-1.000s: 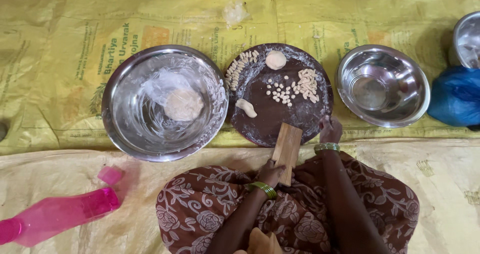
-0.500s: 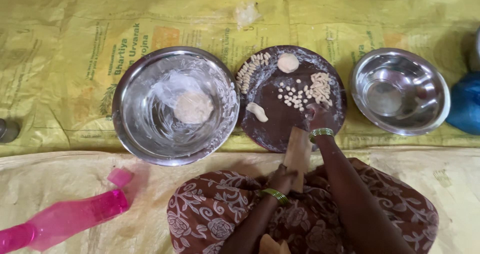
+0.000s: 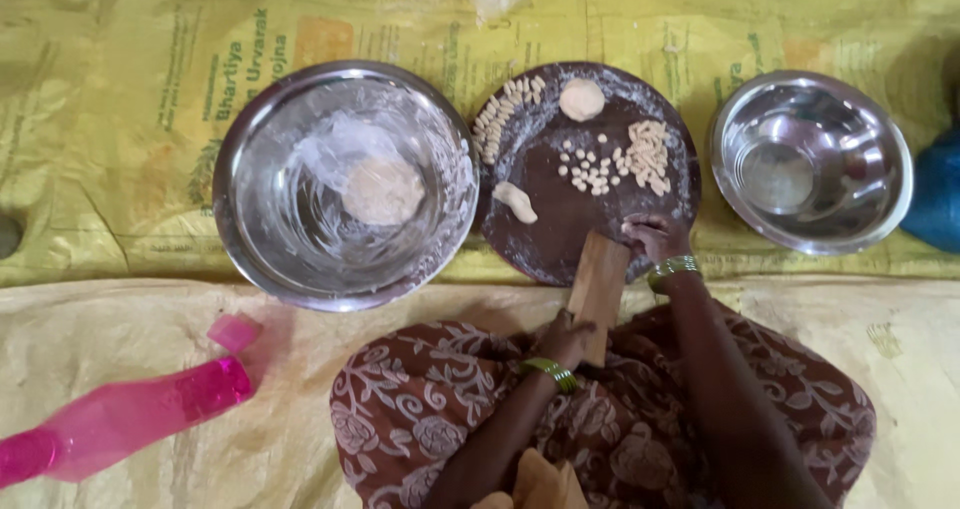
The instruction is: The person sits on the floor and uses a wooden tool to press and shape small pieces of dough on a round board. They repeatedly pick up dough pieces, flatten them, and place them back on the board.
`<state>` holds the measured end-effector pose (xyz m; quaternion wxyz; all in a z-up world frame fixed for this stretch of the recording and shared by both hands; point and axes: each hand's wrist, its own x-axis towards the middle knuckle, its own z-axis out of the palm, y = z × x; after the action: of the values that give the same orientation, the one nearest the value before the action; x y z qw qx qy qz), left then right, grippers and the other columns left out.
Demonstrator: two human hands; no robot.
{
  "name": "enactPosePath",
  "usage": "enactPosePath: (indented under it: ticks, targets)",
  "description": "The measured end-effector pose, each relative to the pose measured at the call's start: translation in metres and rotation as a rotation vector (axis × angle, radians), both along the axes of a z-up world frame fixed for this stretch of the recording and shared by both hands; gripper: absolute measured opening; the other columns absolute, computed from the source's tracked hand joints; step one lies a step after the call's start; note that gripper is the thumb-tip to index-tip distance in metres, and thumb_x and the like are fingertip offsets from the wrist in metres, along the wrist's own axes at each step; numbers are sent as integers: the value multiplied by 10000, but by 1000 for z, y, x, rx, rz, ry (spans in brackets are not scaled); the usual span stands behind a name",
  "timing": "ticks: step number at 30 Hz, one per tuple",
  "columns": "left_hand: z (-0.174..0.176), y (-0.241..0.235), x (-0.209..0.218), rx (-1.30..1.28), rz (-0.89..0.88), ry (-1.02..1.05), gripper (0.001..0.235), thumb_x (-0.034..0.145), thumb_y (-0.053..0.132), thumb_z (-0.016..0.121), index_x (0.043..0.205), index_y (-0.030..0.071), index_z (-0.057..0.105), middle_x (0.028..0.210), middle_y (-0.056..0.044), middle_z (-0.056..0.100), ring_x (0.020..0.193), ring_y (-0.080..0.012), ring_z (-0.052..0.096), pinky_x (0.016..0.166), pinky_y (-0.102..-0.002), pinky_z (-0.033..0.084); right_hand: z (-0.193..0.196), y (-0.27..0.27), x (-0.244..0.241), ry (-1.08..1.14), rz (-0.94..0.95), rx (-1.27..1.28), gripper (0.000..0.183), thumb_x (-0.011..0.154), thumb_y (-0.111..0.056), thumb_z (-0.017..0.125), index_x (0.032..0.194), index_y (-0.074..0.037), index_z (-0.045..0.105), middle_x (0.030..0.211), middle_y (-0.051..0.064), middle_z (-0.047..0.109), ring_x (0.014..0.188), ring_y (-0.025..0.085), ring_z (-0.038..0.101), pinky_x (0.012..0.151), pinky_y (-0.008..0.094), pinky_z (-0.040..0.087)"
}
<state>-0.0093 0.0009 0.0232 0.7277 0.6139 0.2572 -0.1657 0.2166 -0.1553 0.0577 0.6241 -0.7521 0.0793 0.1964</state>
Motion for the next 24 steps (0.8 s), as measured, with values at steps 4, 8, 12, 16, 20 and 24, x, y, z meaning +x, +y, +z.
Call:
enactPosePath:
  ticks: [4, 8, 12, 16, 20, 24]
  targets:
    - [3, 0, 0, -166, 85, 0, 413, 875, 222, 717, 1172, -17, 556, 943, -159, 728, 787, -249, 727, 669, -398, 589, 15, -19, -38, -58, 320, -268, 166, 866, -164, 778, 1023, -111, 791, 993, 65, 803, 863, 127, 765, 719, 293, 641]
    - [9, 5, 1, -8, 19, -110, 432, 937, 247, 745, 1177, -55, 551, 974, -164, 720, 817, -238, 712, 686, -369, 581, 29, 0, -62, -138, 405, -382, 213, 826, -246, 835, 1003, -129, 817, 990, 75, 813, 832, 149, 769, 760, 297, 641]
    - [11, 9, 0, -50, 40, -40, 407, 893, 206, 723, 1165, -53, 569, 980, -167, 722, 821, -246, 713, 708, -388, 575, 41, 14, -74, -301, 381, -584, 194, 822, -259, 868, 983, -158, 827, 979, 90, 796, 818, 165, 759, 766, 331, 630]
    - [7, 6, 0, 22, 14, -65, 432, 887, 253, 730, 1168, -41, 585, 990, -169, 724, 850, -251, 678, 755, -397, 536, 45, 22, -86, -407, 459, -822, 161, 861, -278, 833, 984, -174, 825, 1015, 67, 782, 785, 173, 755, 749, 329, 624]
    - [3, 6, 0, 74, 11, -52, 459, 864, 281, 728, 1146, -53, 593, 972, -181, 723, 853, -273, 687, 756, -414, 534, 45, 32, -88, -354, 411, -806, 149, 828, -287, 823, 920, -171, 821, 986, 31, 792, 780, 143, 768, 741, 329, 636]
    - [-1, 6, 0, 123, 5, -92, 442, 851, 272, 731, 1120, -55, 603, 960, -185, 717, 855, -280, 693, 760, -412, 541, 49, 34, -82, -390, 347, -700, 192, 786, -266, 869, 897, -128, 796, 916, 55, 801, 790, 165, 761, 759, 348, 617]
